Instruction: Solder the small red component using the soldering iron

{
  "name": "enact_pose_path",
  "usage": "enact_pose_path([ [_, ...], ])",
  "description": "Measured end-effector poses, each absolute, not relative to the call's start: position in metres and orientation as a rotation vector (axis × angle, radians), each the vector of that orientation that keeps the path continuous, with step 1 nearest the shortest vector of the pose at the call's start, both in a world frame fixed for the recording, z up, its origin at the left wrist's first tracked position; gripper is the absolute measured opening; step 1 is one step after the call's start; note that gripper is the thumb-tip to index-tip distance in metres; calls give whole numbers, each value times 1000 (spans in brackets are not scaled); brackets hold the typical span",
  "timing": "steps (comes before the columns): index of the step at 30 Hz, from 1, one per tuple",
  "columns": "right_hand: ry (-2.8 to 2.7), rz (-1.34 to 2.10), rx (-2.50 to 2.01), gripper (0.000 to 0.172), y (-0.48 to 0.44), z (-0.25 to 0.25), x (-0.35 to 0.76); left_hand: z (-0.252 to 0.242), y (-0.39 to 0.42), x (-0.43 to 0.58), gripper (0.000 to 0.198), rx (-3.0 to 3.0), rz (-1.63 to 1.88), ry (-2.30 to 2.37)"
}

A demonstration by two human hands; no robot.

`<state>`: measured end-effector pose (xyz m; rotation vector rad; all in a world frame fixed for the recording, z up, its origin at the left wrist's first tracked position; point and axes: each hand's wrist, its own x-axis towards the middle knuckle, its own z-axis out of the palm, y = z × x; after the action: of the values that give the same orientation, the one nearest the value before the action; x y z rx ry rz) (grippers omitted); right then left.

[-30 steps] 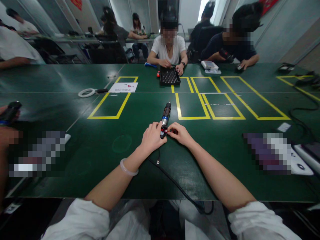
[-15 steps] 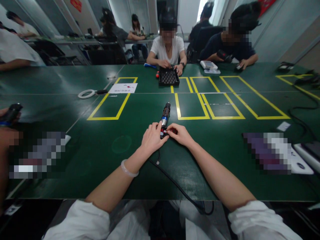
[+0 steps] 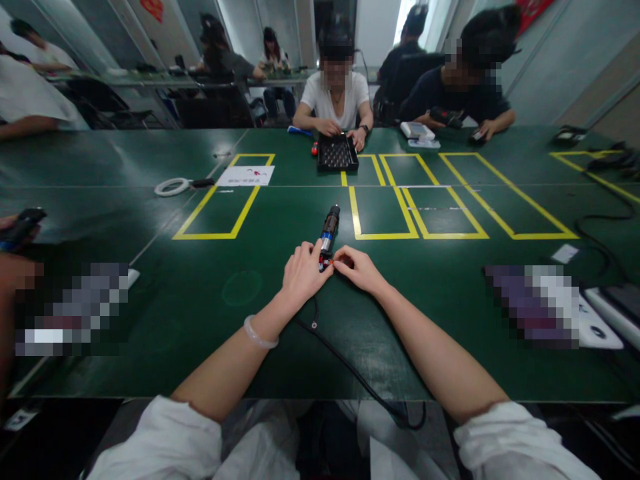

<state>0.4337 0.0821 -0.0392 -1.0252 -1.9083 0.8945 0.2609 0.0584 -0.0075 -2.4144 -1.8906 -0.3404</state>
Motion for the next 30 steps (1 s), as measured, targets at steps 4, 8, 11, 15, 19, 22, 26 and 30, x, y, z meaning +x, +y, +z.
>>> enact_pose_path([
  [4, -1894, 921, -1038, 11, 84, -42, 435, -7, 55, 246, 64, -2435, -291, -1840],
  [8, -1902, 917, -1039, 11, 84, -43, 435, -2, 44, 219, 65, -2449, -219, -1828],
  [11, -1903, 919, -1040, 10, 84, -43, 435, 1, 33, 192, 65, -2418, -154, -1865],
  [15, -1915, 909, -1043, 11, 84, -42, 435, 2, 17, 149, 69, -2332, -75, -1960],
  [19, -1935, 899, -1040, 11, 84, -42, 436, 1, 2, 100, 71, -2183, 16, -2071],
  [22, -1941, 890, -1042, 11, 83, -41, 435, 3, -7, 62, 72, -2074, 119, -2103],
  [26, -1945, 885, -1057, 12, 83, -41, 435, 6, -19, 17, 73, -1941, 258, -2116],
  [30, -1955, 879, -1059, 13, 84, -43, 435, 10, -27, -16, 73, -1854, 315, -2120],
])
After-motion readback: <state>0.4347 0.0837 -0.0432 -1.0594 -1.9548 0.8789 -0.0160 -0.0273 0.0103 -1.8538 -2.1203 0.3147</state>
